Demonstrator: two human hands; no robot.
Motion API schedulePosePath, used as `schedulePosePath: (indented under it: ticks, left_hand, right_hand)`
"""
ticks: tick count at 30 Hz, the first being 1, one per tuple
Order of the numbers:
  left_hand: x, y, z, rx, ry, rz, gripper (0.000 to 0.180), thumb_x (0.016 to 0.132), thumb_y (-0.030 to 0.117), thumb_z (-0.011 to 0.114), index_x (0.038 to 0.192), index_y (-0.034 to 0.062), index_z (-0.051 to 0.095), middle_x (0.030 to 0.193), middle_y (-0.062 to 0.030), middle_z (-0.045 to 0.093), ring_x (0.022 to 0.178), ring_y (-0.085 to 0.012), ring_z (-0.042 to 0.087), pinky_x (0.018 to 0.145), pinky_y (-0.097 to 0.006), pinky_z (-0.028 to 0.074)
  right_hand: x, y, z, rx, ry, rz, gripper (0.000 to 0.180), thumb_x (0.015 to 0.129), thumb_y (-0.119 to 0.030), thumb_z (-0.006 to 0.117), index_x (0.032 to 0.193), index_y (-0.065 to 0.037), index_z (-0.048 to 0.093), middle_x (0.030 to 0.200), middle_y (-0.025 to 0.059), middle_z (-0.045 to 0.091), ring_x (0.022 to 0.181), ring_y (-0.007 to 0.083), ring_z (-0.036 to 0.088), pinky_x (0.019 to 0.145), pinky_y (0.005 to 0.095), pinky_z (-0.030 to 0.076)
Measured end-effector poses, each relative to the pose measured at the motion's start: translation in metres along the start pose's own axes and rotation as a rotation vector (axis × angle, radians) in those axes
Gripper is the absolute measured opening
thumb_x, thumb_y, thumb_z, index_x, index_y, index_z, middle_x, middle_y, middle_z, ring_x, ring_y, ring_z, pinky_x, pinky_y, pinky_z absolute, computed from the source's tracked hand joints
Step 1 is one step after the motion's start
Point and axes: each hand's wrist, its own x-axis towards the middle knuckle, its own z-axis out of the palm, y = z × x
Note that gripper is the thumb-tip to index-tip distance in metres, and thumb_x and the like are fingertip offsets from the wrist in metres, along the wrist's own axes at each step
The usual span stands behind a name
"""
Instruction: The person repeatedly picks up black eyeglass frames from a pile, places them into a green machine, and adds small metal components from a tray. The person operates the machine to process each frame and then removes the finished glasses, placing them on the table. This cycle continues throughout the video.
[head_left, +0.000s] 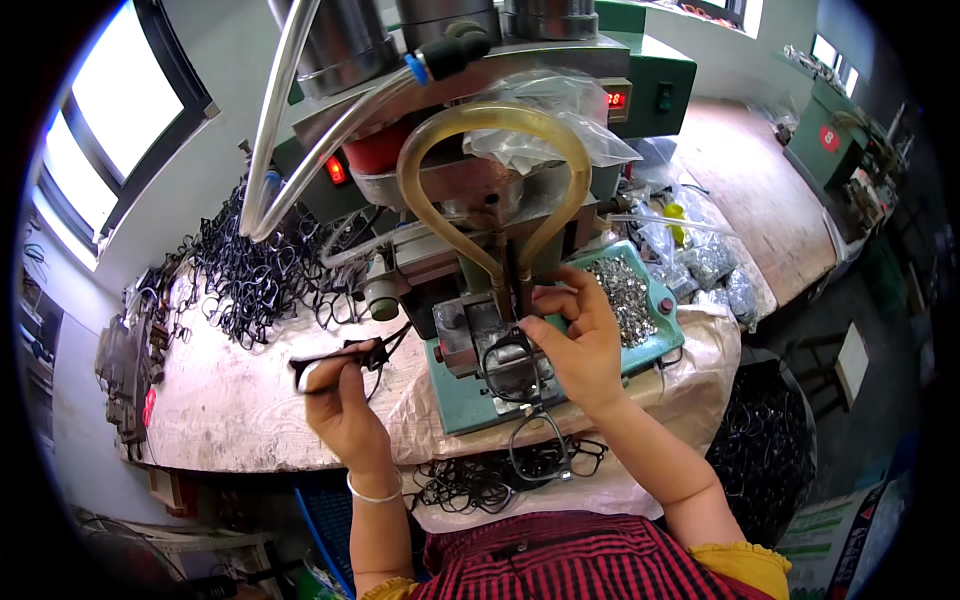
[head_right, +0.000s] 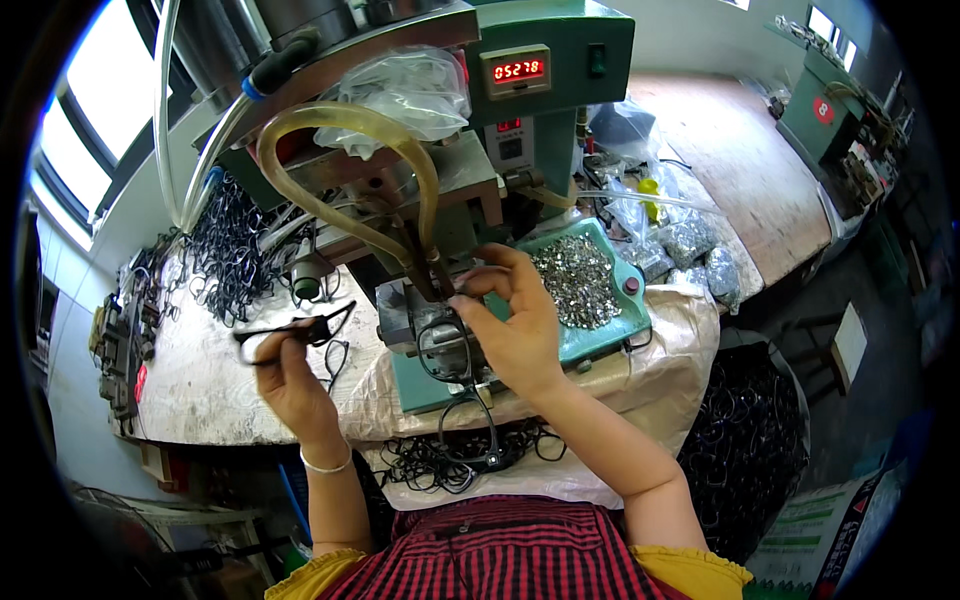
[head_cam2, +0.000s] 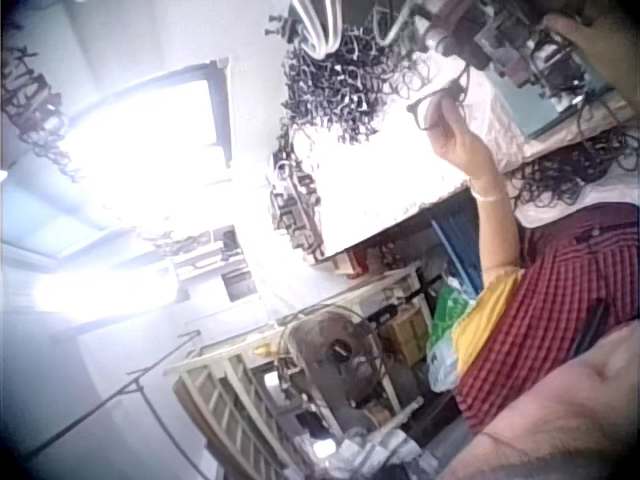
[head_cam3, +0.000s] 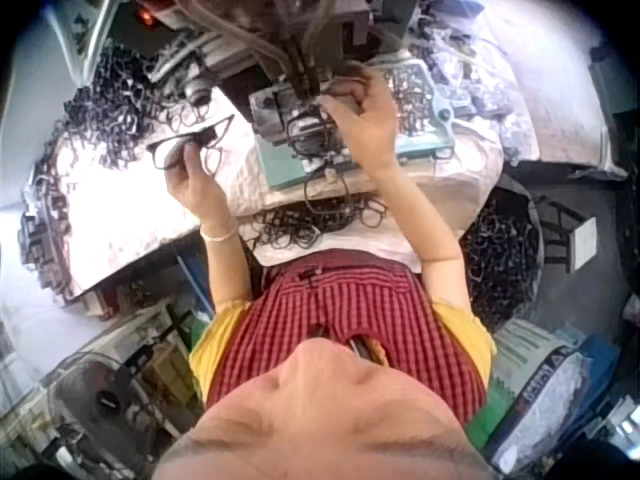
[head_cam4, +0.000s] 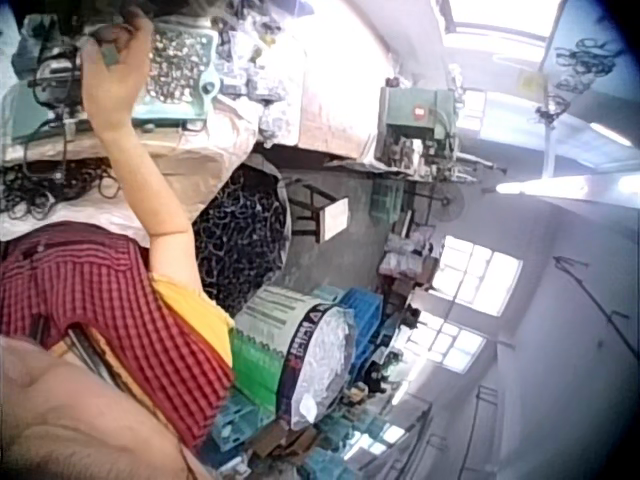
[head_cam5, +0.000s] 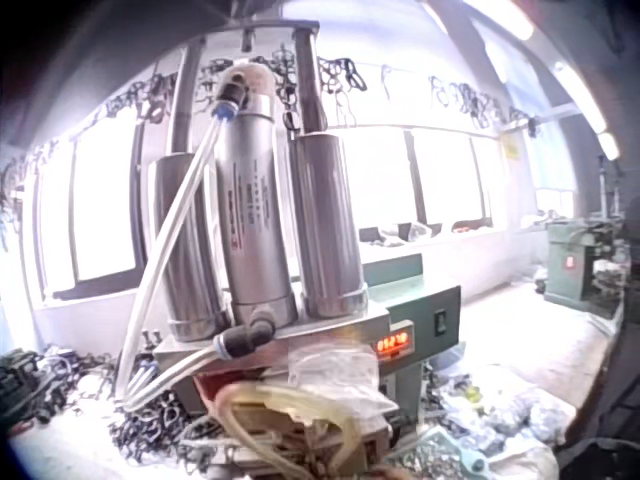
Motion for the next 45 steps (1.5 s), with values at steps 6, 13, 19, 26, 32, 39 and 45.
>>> schedulePosePath:
  ticks: [6,13,19,26,32,39,45]
  left_hand:
    - [0.002,0.06,0.03,0.099,-0.313,0.521,0.007,0.088,0.006,0.064,0.095,0.0087,0.064,0.092,-0.0148,0.073,0.076,-0.0252,0.061,0.077,-0.038,0.052]
    - [-0.008,0.036,0.057,0.359,-0.827,0.634,0.031,0.07,0.016,0.073,0.1,0.0119,0.074,0.108,-0.0027,0.071,0.084,-0.0236,0.057,0.085,-0.043,0.051]
    - [-0.005,0.033,0.057,0.345,-0.85,0.619,0.025,0.072,0.016,0.074,0.097,0.0123,0.076,0.105,-0.0031,0.073,0.079,-0.0235,0.054,0.084,-0.042,0.052]
    - [-0.032,0.025,0.024,0.587,-0.644,0.558,0.029,0.076,0.01,0.072,0.105,0.0105,0.072,0.12,-0.0087,0.068,0.098,-0.0286,0.061,0.098,-0.046,0.049]
    - [-0.026,-0.076,-0.09,1.265,-0.278,0.056,0.023,0.081,0.012,0.072,0.103,0.0077,0.067,0.126,-0.014,0.062,0.115,-0.0353,0.054,0.097,-0.047,0.042]
    - [0.047,-0.125,-0.079,0.764,-0.062,-0.392,0.017,0.102,0.02,0.052,0.109,0.0081,0.063,0.068,-0.0082,0.066,0.055,-0.0226,0.061,0.051,-0.031,0.045]
    - [0.103,-0.192,-0.068,1.227,-0.358,-0.454,0.032,0.093,0.035,0.058,0.116,0.0176,0.071,0.1,-0.0177,0.072,0.094,-0.0386,0.067,0.08,-0.045,0.053]
  right_hand:
    - [-0.01,-0.026,0.012,0.014,-0.028,0.0,0.058,0.086,0.004,0.064,0.139,0.002,0.042,0.108,0.0109,0.068,0.109,0.0177,0.061,0.101,0.0311,0.042]
    - [0.016,0.01,-0.071,-1.027,0.015,-0.221,0.026,0.076,-0.005,0.072,0.102,-0.007,0.072,0.121,0.0148,0.064,0.121,0.0383,0.055,0.104,0.0427,0.043]
    - [0.007,0.053,-0.125,-1.182,0.117,-0.238,0.01,0.074,-0.01,0.074,0.083,-0.007,0.073,0.12,0.0216,0.063,0.125,0.0381,0.053,0.106,0.0464,0.04]
    - [0.005,0.052,-0.12,-1.051,0.19,-0.181,0.011,0.084,-0.004,0.066,0.094,-0.002,0.069,0.105,0.0153,0.068,0.104,0.0307,0.063,0.095,0.0387,0.047]
    - [-0.001,0.062,-0.125,-0.728,0.264,-0.084,0.011,0.091,-0.004,0.063,0.1,-0.002,0.069,0.093,0.007,0.069,0.085,0.0149,0.063,0.08,0.0269,0.048]
    - [0.002,0.058,-0.11,-0.484,0.294,-0.071,0.012,0.093,-0.002,0.064,0.104,-0.001,0.069,0.094,0.0018,0.069,0.086,0.0092,0.062,0.08,0.023,0.049]
    - [0.013,0.051,-0.095,-0.462,0.21,-0.019,0.013,0.09,-0.003,0.069,0.103,-0.001,0.07,0.093,0.0007,0.07,0.081,0.0063,0.062,0.076,0.0214,0.049]
